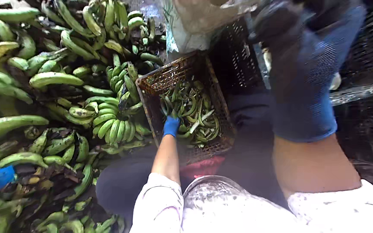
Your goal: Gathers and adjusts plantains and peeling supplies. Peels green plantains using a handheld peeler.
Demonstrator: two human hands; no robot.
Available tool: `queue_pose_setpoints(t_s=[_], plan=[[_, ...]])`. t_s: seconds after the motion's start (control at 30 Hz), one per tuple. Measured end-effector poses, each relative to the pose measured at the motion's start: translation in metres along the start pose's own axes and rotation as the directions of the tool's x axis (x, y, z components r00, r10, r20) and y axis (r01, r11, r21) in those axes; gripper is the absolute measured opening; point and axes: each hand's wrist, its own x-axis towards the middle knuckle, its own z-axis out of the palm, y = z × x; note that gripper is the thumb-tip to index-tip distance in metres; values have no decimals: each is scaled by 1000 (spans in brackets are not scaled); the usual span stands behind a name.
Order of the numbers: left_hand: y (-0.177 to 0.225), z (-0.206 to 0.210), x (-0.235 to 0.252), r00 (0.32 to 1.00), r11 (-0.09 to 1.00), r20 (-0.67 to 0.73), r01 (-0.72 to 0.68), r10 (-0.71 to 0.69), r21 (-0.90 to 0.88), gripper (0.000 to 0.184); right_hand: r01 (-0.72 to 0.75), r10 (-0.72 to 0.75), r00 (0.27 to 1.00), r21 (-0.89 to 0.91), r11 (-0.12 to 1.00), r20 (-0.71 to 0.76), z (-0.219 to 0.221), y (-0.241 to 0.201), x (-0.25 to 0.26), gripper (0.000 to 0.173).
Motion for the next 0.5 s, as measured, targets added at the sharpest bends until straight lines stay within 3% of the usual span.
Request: queue_pose_setpoints(t_s=[0.1, 0.17, 0.23, 0.37, 0.5], plan=[[-17, 41, 18, 995, 995, -62, 75, -79, -65, 72, 58, -60, 998, 130, 990, 14, 11, 14, 2, 30], [-8, 49, 24, 988, 994, -102, 110, -112, -23, 76, 0, 4, 1000, 179, 984, -21, 15, 20, 7, 31], [-9, 44, 23, 988, 989, -92, 115, -123, -93, 70, -71, 73, 997, 167, 983, -10, 15, 16, 8, 32], [-5, 18, 9, 976, 868, -211, -65, -46, -492, 70, 22, -20, 1000, 341, 940, -11, 11, 12, 15, 34], [25, -31, -43, 939, 679, -344, -271, 28, -683, 76, -153, 130, 988, 418, 896, 82, 7, 11, 9, 30]])
